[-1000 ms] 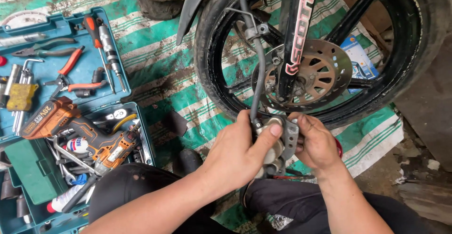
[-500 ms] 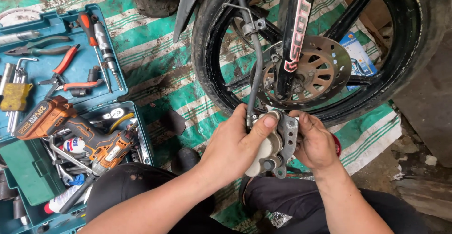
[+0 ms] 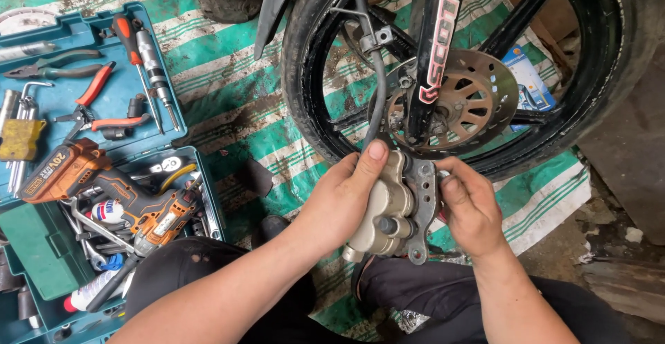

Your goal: Loosening and removing the front brake caliper from a motorcycle using a socket wrench.

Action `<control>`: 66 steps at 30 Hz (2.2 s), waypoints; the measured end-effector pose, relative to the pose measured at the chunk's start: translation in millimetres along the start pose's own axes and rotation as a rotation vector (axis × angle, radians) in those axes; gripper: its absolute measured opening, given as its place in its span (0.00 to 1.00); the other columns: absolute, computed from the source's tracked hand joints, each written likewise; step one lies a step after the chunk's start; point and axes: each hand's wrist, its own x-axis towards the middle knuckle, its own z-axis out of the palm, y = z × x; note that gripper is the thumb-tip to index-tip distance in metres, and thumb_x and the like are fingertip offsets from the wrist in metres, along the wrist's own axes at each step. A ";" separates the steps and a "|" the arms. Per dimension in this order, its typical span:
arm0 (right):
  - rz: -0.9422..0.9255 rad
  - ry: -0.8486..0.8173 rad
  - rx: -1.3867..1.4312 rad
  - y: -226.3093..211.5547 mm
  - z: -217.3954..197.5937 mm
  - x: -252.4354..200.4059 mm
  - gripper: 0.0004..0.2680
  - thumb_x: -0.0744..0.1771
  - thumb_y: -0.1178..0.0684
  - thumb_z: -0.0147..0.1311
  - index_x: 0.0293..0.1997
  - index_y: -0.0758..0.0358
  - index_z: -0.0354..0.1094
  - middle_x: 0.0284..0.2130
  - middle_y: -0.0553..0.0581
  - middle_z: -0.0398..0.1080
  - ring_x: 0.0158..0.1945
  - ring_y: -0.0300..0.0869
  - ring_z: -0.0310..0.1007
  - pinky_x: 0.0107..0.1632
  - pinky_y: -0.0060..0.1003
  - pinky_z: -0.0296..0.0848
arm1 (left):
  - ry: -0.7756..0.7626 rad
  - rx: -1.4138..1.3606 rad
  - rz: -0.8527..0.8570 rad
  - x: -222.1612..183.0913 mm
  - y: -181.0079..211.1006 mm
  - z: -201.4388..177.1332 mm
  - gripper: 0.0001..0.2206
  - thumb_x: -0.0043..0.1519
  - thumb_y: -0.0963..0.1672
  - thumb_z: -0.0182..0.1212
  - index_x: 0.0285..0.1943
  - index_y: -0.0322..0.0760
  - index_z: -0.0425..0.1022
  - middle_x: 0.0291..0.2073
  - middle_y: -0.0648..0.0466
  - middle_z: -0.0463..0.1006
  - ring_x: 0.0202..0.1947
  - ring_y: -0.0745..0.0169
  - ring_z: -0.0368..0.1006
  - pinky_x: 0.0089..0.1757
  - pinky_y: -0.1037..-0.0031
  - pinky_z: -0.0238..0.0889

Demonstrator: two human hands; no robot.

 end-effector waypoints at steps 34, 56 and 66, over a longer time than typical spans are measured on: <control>0.146 0.042 -0.023 3.1 -3.4 -2.6 0.16 0.77 0.47 0.46 0.62 0.72 0.75 0.46 0.55 0.82 0.44 0.36 0.77 0.47 0.30 0.73 | -0.180 -0.445 -0.175 5.7 1.5 -10.1 0.34 0.72 0.59 0.46 0.57 0.25 0.82 0.34 0.46 0.81 0.19 0.67 0.65 0.18 0.75 0.53; -0.224 -0.089 -0.325 -25.1 13.4 6.9 0.11 0.70 0.43 0.61 0.44 0.60 0.82 0.17 0.51 0.71 0.20 0.41 0.71 0.28 0.39 0.75 | 0.042 -0.146 -0.044 42.8 -40.0 -4.5 0.41 0.56 0.64 0.66 0.64 0.29 0.81 0.53 0.34 0.79 0.57 0.38 0.80 0.58 0.52 0.73; -0.178 -0.069 -0.369 -10.5 21.4 5.6 0.09 0.72 0.46 0.62 0.47 0.60 0.83 0.20 0.62 0.75 0.25 0.52 0.79 0.32 0.51 0.76 | 0.147 -0.116 0.004 54.6 -65.0 -4.9 0.27 0.56 0.61 0.74 0.51 0.41 0.84 0.33 0.50 0.75 0.41 0.53 0.75 0.49 0.66 0.72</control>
